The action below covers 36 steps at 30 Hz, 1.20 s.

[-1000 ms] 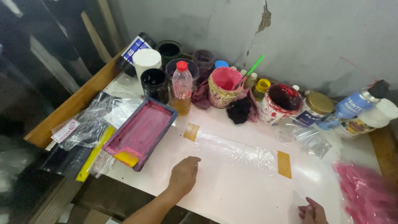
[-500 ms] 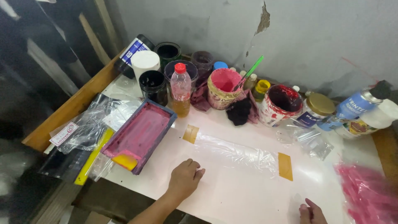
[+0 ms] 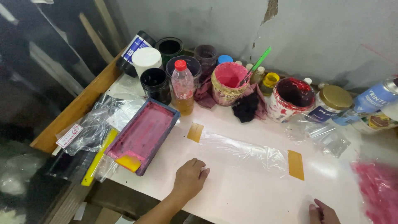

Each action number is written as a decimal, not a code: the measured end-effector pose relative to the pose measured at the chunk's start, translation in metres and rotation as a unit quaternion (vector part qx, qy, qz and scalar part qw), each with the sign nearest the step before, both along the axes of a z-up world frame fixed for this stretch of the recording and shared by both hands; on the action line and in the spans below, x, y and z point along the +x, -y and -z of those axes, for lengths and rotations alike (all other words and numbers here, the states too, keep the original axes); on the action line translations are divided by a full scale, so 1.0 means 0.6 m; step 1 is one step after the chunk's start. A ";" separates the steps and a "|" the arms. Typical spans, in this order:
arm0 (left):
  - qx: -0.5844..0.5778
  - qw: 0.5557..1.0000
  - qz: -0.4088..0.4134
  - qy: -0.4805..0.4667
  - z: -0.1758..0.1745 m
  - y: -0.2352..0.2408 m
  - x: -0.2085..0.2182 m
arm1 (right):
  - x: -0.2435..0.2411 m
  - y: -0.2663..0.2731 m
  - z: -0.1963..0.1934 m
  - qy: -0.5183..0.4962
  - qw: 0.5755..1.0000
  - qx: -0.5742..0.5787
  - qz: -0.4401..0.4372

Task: The person wipes a white table surface with a black cloth. They then place a clear plastic sheet on the table and smooth it out with their hands. Finally, they position a rectangular pink ink tray on the plastic sheet.

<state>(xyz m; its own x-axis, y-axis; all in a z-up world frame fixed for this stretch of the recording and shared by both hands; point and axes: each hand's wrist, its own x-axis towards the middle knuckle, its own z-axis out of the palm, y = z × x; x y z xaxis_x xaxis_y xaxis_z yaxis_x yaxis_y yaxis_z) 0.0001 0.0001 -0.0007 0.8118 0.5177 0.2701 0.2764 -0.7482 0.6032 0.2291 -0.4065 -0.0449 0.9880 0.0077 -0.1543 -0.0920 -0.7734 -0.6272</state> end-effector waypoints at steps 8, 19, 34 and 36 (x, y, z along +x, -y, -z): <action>-0.314 0.940 -0.132 -0.024 -0.083 -0.004 -0.010 | 0.004 -0.008 -0.016 -0.005 0.999 -0.046 0.000; -0.254 0.959 -0.128 -0.001 -0.087 -0.006 -0.017 | -0.014 0.004 0.033 0.229 0.940 -0.236 -0.091; -0.158 0.980 -0.100 0.066 -0.030 -0.012 -0.026 | -0.013 0.017 0.055 0.223 0.946 -0.213 -0.101; -0.149 0.976 -0.052 0.153 -0.018 -0.016 -0.029 | 0.001 0.024 0.087 0.326 0.906 -0.262 -0.073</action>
<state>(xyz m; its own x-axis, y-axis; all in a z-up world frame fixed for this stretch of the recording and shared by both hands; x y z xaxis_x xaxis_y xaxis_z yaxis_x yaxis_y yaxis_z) -0.0174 0.0096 0.0100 0.6560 0.6852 0.3166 0.1145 -0.5049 0.8555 0.2298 -0.4211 -0.0972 0.8652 0.2390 0.4408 0.2922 -0.9547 -0.0559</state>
